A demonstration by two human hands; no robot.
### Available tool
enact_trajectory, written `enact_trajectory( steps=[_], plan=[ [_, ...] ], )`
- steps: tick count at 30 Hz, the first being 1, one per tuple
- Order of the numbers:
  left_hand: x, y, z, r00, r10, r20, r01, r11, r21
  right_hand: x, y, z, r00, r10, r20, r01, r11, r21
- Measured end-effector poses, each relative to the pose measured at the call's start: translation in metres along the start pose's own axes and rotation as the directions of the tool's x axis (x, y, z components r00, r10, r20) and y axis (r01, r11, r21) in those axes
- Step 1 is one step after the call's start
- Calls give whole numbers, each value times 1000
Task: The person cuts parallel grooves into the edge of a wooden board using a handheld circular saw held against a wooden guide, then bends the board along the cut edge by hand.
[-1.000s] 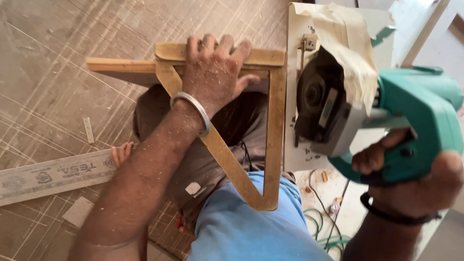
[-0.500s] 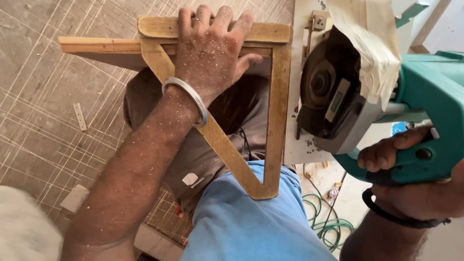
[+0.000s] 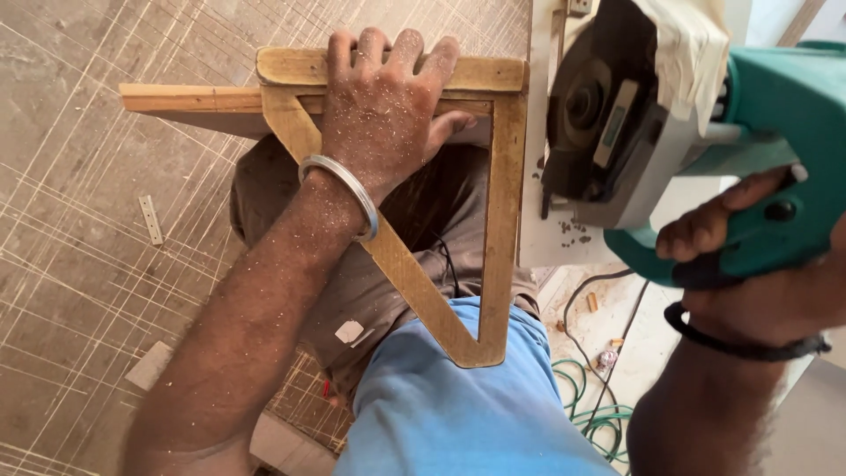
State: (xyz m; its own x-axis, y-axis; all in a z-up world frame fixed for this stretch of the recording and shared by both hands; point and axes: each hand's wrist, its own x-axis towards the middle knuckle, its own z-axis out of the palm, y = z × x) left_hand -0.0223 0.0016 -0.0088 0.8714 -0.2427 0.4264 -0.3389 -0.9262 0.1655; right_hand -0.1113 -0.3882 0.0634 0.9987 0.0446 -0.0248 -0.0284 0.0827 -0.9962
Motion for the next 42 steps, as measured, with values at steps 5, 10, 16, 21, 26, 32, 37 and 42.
enact_trajectory(
  steps=[5, 10, 16, 21, 26, 32, 37, 42],
  plan=[
    [-1, 2, 1, 999, -11, 38, 11, 1000, -10, 21, 3, 6, 999, -51, 7, 51, 998, -25],
    [-1, 1, 4, 1000, 5, -9, -5, 1000, 19, 22, 1, 5, 996, -60, 61, 64, 996, -60],
    [5, -2, 1, 1000, -24, 20, 24, 1000, -9, -19, 7, -25, 996, 28, 86, -40, 989, 142],
    [18, -13, 9, 999, -29, 16, 30, 1000, -4, -44, -15, -1, 998, 68, 0, -68, 995, 78],
    [16, -16, 7, 1000, -16, 26, 17, 1000, -8, -48, -20, -7, 988, 148, -35, -143, 982, 127],
    [14, -13, 9, 1000, -23, 7, 23, 1000, 5, -29, -15, -14, 986, 157, 60, -161, 985, 62],
    [12, -8, 3, 999, -23, 22, 23, 1000, 10, -19, -13, -5, 996, 90, -13, -90, 995, -51],
    [9, -3, -3, 999, -32, 25, 32, 999, 9, -1, -15, 6, 999, 40, -31, -42, 997, -62]
  ],
)
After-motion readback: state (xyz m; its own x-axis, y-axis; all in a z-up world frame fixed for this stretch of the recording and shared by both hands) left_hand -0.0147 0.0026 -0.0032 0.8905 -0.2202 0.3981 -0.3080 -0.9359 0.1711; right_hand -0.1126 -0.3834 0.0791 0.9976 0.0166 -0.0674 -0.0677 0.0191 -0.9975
